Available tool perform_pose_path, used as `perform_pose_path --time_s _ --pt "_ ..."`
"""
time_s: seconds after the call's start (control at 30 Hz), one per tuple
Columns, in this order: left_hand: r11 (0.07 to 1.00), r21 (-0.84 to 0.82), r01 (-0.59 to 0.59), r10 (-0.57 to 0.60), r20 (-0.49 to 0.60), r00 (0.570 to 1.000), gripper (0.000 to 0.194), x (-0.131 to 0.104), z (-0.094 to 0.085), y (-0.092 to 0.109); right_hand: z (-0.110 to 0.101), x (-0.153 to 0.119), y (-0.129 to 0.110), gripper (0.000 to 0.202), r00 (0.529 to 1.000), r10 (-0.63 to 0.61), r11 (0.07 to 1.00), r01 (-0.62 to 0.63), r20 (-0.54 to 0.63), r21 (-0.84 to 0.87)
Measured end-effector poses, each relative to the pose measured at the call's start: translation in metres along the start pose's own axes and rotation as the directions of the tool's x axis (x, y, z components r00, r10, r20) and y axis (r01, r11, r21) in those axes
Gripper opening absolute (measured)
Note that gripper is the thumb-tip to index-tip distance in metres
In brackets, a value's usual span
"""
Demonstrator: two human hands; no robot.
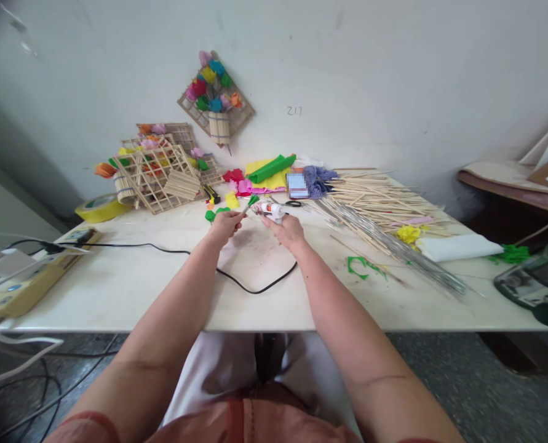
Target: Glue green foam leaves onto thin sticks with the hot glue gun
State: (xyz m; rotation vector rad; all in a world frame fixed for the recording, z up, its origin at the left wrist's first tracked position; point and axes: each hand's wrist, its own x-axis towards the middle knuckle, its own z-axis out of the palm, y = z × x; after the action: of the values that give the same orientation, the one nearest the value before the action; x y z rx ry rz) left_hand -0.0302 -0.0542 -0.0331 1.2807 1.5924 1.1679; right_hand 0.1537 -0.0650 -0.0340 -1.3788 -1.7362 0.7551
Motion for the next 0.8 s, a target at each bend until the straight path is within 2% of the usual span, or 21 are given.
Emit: perform_pose_path --time_s 0.27,0.8 --pt "0.999 -0.034 0.013 -0.012 0.028 1.000 0.025 0.0010 0.0017 -0.0015 -0.0006 -0.0011 -0.0012 0.047 1.000 0.014 1.000 -0.014 0.004 -0.008" --pt "0.990 0.137 -0.029 0.030 -0.007 1.000 0.026 0.0029 0.0015 -0.0022 0.0016 0.0023 0.0035 0.048 1.000 -0.010 1.000 0.010 0.000 -0.013"
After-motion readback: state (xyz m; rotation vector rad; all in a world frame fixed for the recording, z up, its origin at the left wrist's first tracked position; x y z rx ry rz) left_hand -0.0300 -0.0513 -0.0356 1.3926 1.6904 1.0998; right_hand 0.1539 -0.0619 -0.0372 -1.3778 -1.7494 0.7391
